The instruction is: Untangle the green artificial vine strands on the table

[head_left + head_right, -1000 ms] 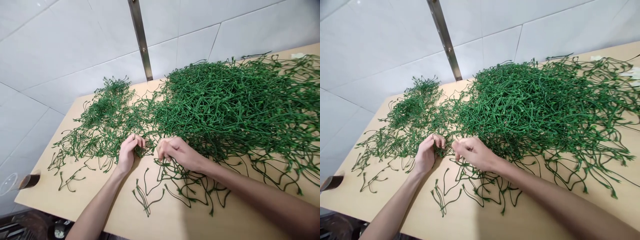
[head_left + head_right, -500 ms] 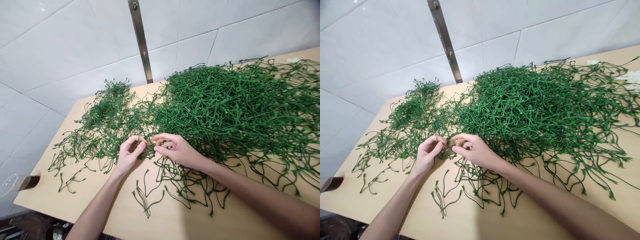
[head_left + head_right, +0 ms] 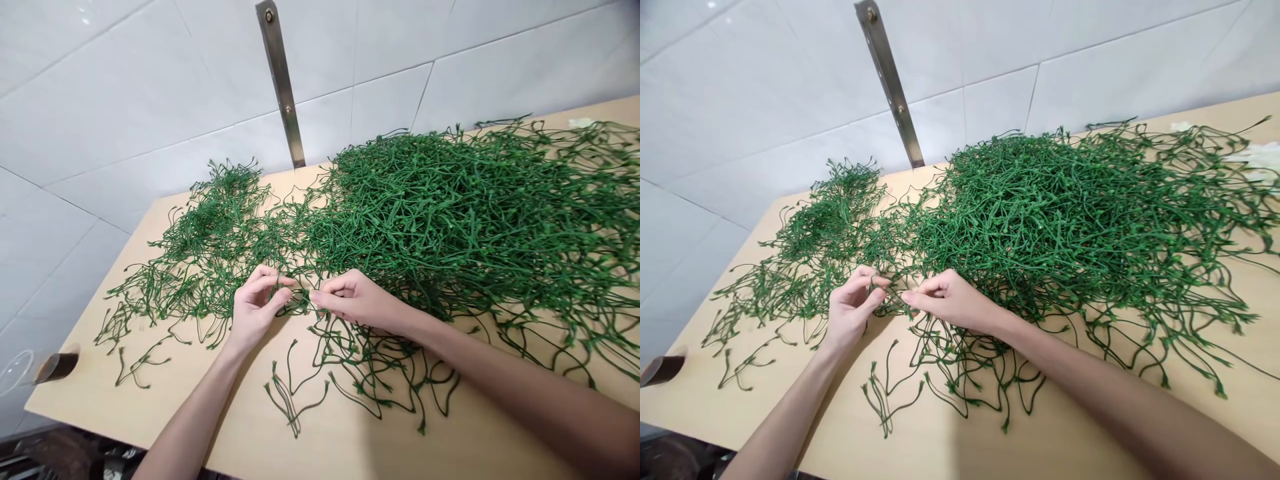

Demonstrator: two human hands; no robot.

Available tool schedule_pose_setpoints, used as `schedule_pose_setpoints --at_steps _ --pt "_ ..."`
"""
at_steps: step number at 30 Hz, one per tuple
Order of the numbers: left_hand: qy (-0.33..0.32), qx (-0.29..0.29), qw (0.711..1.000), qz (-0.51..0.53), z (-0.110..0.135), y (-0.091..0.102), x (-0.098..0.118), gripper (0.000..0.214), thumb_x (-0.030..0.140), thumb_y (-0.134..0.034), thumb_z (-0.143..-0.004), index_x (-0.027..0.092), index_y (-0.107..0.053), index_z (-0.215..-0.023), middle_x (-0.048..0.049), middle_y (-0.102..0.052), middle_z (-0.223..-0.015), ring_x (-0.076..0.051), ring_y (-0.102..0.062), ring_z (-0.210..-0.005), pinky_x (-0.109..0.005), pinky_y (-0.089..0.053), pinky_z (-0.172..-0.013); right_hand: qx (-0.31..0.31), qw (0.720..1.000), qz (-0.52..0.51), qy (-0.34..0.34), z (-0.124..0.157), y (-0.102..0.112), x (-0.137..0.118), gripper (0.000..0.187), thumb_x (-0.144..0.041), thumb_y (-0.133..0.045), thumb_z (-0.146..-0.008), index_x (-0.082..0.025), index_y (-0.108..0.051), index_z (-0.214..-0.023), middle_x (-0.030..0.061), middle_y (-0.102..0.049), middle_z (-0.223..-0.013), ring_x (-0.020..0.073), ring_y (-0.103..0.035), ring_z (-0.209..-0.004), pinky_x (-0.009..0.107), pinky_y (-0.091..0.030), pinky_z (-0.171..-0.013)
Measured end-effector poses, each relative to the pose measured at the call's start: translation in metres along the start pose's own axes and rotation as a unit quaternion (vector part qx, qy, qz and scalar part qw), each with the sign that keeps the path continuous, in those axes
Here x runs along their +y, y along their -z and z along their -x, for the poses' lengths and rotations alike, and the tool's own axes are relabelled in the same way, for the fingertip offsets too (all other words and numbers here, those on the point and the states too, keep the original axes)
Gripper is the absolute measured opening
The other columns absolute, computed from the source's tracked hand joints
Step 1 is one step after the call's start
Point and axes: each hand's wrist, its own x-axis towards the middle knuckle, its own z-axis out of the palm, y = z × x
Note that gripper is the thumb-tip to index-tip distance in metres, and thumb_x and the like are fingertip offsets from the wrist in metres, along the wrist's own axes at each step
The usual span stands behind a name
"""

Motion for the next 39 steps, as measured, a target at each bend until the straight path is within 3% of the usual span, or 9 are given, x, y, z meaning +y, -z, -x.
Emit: schedule_pose_setpoints --at_steps 6,9,13,17,24,29,33,36,39 --pt "0.040 0.017 0.999 -0.013 0.003 -0.004 0.006 0.009 0.025 -0.071 -0.079 0.017 -0.073 -0.083 -0.0034 -0.067 -0.076 -0.011 -0.057 -0.065 -0.022 -0.046 -0.060 -0.016 1.000 0.013 0.006 0.000 0.002 0.003 0.036 -0.046 -0.073 -0.075 -0.011 -0.072 -0.066 -0.0010 -0.049 -0.056 0.0080 -0.036 -0.054 0.024 -0.024 -0.050" --pt "0.049 0.029 0.998 -0.010 0.006 -0.005 0.006 0.011 0.026 -0.072 -0.079 0.017 -0.072 -0.085 -0.0048 -0.070 -0.080 -0.013 -0.061 -0.070 -0.023 -0.048 -0.064 -0.015 1.000 0.019 0.010 0.000 0.001 0.002 0.037 -0.047 -0.074 -0.072 -0.010 -0.073 -0.066 0.0015 -0.054 -0.059 0.0085 -0.039 -0.055 0.024 -0.026 -0.049" --pt "0.070 0.032 0.997 0.007 0.007 -0.005 0.002 0.011 0.026 -0.072 -0.079 0.018 -0.072 -0.085 -0.0053 -0.070 -0.083 -0.015 -0.065 -0.073 -0.025 -0.052 -0.067 -0.012 0.999 0.048 0.020 0.001 -0.001 0.000 0.036 -0.045 -0.073 -0.073 -0.010 -0.073 -0.064 0.0029 -0.056 -0.061 0.0087 -0.040 -0.055 0.024 -0.026 -0.049" --pt "0.025 0.053 0.998 0.020 0.006 -0.005 -0.001 0.007 0.023 -0.074 -0.076 0.019 -0.074 -0.082 -0.0047 -0.068 -0.087 -0.015 -0.065 -0.083 -0.024 -0.053 -0.069 -0.002 0.998 0.067 0.023 0.001 -0.003 0.000 0.035 -0.043 -0.071 -0.075 -0.010 -0.074 -0.067 0.0039 -0.058 -0.061 0.0094 -0.041 -0.056 0.024 -0.027 -0.049" --pt "0.053 0.094 0.994 0.005 0.007 -0.006 0.000 0.011 0.023 -0.076 -0.074 0.018 -0.074 -0.084 -0.0042 -0.074 -0.081 -0.012 -0.067 -0.073 -0.020 -0.053 -0.067 0.017 0.997 0.079 0.020 0.002 -0.005 0.000 0.033 -0.041 -0.071 -0.077 -0.011 -0.072 -0.064 0.0004 -0.053 -0.056 0.0081 -0.038 -0.054 0.024 -0.026 -0.049" --pt "0.085 0.073 0.989 0.098 0.005 -0.005 0.003 0.014 0.026 -0.075 -0.076 0.018 -0.072 -0.087 -0.0039 -0.073 -0.077 -0.014 -0.070 -0.069 -0.025 -0.057 -0.070 0.025 1.000 0.006 -0.006 0.001 -0.005 -0.001 0.027 -0.036 -0.076 -0.071 -0.012 -0.064 -0.068 -0.0035 -0.051 -0.058 0.0068 -0.041 -0.055 0.022 -0.031 -0.050" --pt "0.132 0.056 0.969 0.200 0.003 -0.004 0.008 0.021 0.032 -0.079 -0.070 0.017 -0.071 -0.082 -0.0011 -0.067 -0.062 -0.012 -0.061 -0.049 -0.019 -0.045 -0.040 0.060 0.994 -0.093 -0.019 -0.001 -0.005 0.001 0.031 -0.031 -0.078 -0.069 -0.016 -0.052 -0.079 -0.0058 -0.048 -0.068 0.0049 -0.045 -0.055 0.018 -0.037 -0.048" --pt "0.178 0.017 0.964 0.197 0.003 -0.003 0.011 0.027 0.034 -0.083 -0.063 0.015 -0.071 -0.078 0.0020 -0.059 -0.048 -0.007 -0.049 -0.035 -0.017 -0.033 -0.032 0.085 0.986 -0.139 -0.045 -0.003 -0.004 0.000 0.034 -0.037 -0.074 -0.073 -0.019 -0.048 -0.085 -0.0069 -0.046 -0.070 0.0029 -0.040 -0.045 0.017 -0.032 -0.036" --pt "0.229 -0.038 0.963 0.139 0.004 -0.002 0.013 0.027 0.035 -0.084 -0.062 0.014 -0.074 -0.076 -0.0006 -0.063 -0.048 -0.006 -0.046 -0.034 -0.017 -0.030 -0.032 0.076 0.980 -0.162 -0.083 -0.003 -0.002 -0.005 0.036 -0.051 -0.061 -0.083 -0.016 -0.055 -0.089 -0.0029 -0.052 -0.072 0.0041 -0.046 -0.044 0.016 -0.033 -0.034"
